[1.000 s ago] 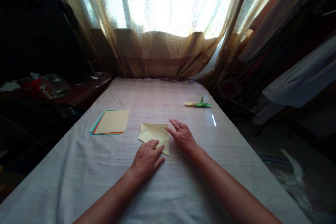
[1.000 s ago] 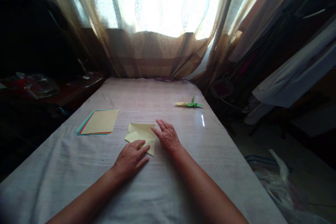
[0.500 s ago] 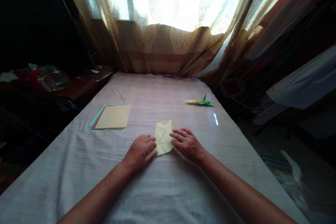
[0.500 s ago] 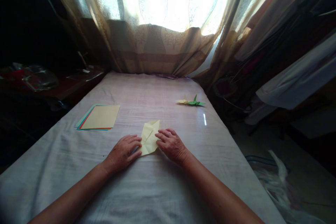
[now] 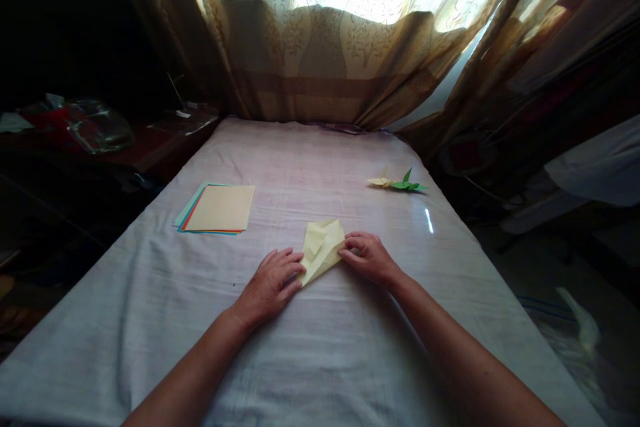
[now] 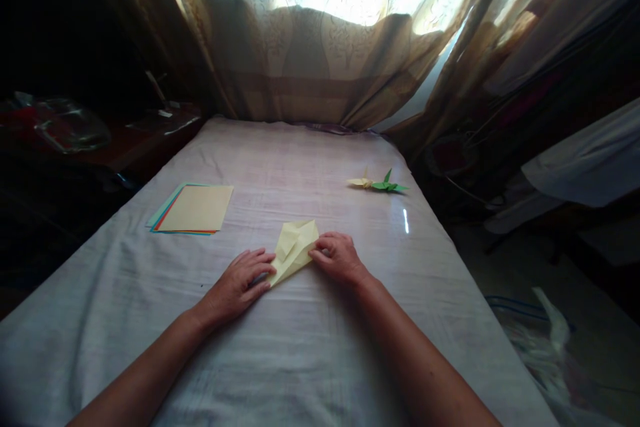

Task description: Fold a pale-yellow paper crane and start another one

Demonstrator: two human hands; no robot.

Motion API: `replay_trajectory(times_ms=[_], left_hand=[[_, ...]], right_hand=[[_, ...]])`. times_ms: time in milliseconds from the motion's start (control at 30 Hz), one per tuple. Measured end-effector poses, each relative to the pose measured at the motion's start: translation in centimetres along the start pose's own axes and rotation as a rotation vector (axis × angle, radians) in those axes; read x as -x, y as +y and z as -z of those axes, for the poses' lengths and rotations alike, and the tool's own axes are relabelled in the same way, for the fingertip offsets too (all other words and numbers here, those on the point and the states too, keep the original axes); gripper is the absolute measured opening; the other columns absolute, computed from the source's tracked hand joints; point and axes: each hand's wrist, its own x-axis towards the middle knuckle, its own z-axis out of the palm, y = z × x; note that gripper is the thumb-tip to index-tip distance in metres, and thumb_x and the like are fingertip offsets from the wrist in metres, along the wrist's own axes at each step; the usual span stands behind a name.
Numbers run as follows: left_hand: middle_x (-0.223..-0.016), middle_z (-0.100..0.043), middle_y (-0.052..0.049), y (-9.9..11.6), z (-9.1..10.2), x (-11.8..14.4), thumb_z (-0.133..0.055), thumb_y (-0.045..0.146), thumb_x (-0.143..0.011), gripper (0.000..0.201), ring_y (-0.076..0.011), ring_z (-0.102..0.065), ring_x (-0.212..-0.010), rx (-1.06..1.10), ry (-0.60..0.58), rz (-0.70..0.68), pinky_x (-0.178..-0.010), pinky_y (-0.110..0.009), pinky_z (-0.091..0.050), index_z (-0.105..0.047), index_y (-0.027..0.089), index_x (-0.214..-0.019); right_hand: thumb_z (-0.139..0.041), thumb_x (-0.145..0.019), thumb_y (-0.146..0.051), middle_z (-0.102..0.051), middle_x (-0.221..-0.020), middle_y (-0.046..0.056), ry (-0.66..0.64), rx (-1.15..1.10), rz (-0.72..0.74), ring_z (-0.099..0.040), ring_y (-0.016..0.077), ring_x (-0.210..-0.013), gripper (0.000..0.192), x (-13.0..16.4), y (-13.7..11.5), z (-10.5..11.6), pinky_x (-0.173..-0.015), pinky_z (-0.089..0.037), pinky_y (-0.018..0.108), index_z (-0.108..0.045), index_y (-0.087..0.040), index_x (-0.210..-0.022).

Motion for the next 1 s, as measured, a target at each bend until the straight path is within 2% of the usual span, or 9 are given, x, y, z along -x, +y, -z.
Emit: replay_trajectory(times_ms=[133,233,300,533,633,800,1000], left_hand=[[-0.139,-0.057,-0.006,0.0,0.3,0.2,-0.055,0.026,-0.092,0.024,-0.028,-0.042,-0.137,0.01,-0.035,0.015,-0.114,-0.057,-0.028,-0.063,0.025,-0.115],[-0.139,-0.057,-0.006,0.0,0.2,0.3,-0.055,0.025,-0.092,0.025,-0.0274,-0.042,-0.137,0.018,-0.038,0.014,-0.114,-0.056,-0.027,-0.063,0.025,-0.115],[-0.139,-0.057,-0.005,-0.1,0.0,0.3,-0.055,0.025,-0.092,0.024,-0.0271,-0.042,-0.137,0.019,-0.028,0.012,-0.114,-0.055,-0.027,-0.064,0.025,-0.115],[-0.132,-0.062,-0.004,0.1,-0.5,0.2,-0.046,0.028,-0.097,0.023,-0.0257,-0.046,-0.133,0.02,0.046,0.053,-0.113,-0.055,-0.03,-0.067,0.025,-0.108],[-0.13,-0.063,-0.005,0.5,-0.6,0.1,-0.052,0.028,-0.094,0.019,-0.0261,-0.047,-0.132,0.007,0.066,0.053,-0.113,-0.054,-0.03,-0.067,0.024,-0.106],[-0.131,-0.063,-0.006,0.9,-0.6,0.2,-0.058,0.025,-0.089,0.018,-0.0256,-0.047,-0.132,-0.013,0.088,0.037,-0.114,-0.052,-0.029,-0.065,0.024,-0.106],[-0.132,-0.062,-0.007,0.9,-0.9,0.4,-0.053,0.025,-0.093,0.023,-0.0248,-0.047,-0.131,-0.068,0.131,0.004,-0.114,-0.053,-0.03,-0.061,0.022,-0.114]], right_hand=[[-0.064,-0.083,-0.029,-0.073,-0.085,0.005,0.077,0.054,-0.071,-0.062,0.0248,-0.1,0.013,-0.1,-0.6,-1.1,-0.096,-0.033,0.044,-0.068,-0.023,-0.071],[-0.063,-0.083,-0.028,-0.072,-0.084,0.005,0.167,0.123,-0.034,-0.059,0.0252,-0.104,0.013,0.0,-1.1,-1.6,-0.099,-0.028,0.045,-0.067,-0.023,-0.072],[-0.062,-0.084,-0.028,-0.071,-0.081,0.004,0.203,0.148,0.001,-0.06,0.0236,-0.101,0.014,-0.2,-1.3,-1.7,-0.097,-0.03,0.041,-0.066,-0.023,-0.071],[-0.062,-0.084,-0.028,-0.066,-0.069,0.0,0.153,0.161,-0.028,-0.059,0.0182,-0.078,0.02,-0.9,-1.2,-2.2,-0.084,-0.033,0.035,-0.061,-0.022,-0.065],[-0.061,-0.085,-0.029,-0.067,-0.072,0.001,0.167,0.168,-0.031,-0.059,0.0189,-0.079,0.018,-0.8,-1.1,-2.4,-0.083,-0.034,0.035,-0.063,-0.022,-0.068],[-0.062,-0.086,-0.031,-0.071,-0.082,0.003,0.199,0.136,-0.034,-0.062,0.0207,-0.085,0.01,-0.5,-0.8,-2.7,-0.086,-0.035,0.036,-0.068,-0.023,-0.085],[-0.06,-0.087,-0.031,-0.07,-0.078,0.002,0.201,0.131,-0.08,-0.061,0.0211,-0.083,0.012,-0.5,-1.1,-2.9,-0.084,-0.036,0.036,-0.065,-0.023,-0.08]])
